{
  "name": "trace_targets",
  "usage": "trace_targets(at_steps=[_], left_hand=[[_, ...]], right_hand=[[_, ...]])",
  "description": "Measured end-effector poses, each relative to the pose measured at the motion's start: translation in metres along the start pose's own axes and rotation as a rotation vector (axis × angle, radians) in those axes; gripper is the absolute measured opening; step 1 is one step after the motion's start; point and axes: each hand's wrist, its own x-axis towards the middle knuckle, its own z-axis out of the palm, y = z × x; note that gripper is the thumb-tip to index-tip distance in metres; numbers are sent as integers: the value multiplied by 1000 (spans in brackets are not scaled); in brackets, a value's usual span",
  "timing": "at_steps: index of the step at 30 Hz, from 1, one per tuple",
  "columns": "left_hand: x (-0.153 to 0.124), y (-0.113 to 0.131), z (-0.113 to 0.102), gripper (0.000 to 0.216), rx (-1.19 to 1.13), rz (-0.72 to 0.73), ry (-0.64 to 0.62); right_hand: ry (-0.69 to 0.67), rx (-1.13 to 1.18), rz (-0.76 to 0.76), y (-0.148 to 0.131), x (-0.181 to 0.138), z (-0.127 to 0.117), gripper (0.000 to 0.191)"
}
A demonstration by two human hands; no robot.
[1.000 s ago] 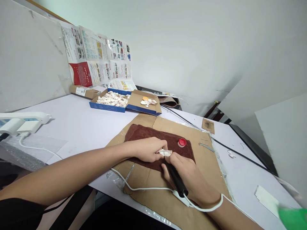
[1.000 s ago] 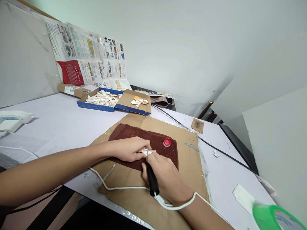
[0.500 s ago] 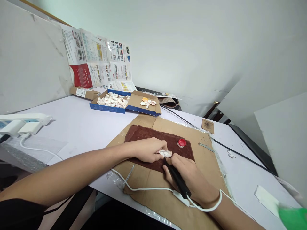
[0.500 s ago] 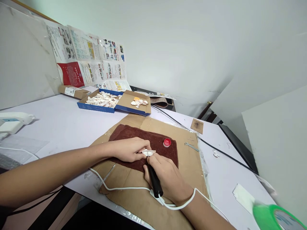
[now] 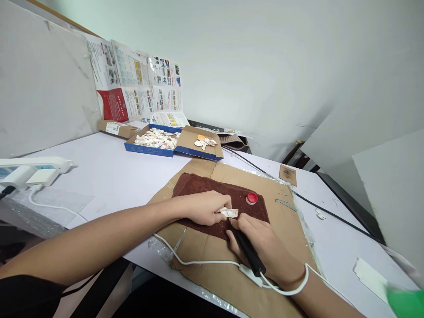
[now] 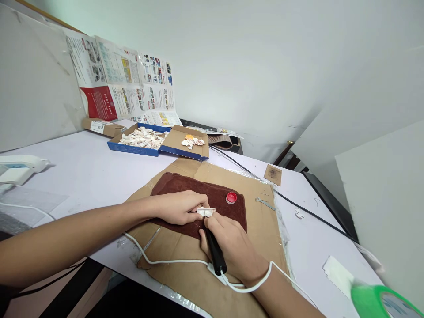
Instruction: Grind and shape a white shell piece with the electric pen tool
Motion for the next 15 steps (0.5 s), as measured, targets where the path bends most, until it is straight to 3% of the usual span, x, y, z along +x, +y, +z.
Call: trace_targets(at_steps=[15], left_hand=[[3, -6, 6, 21, -14, 20, 28]], right_hand=[[-31, 41, -37, 13, -4, -4, 9]])
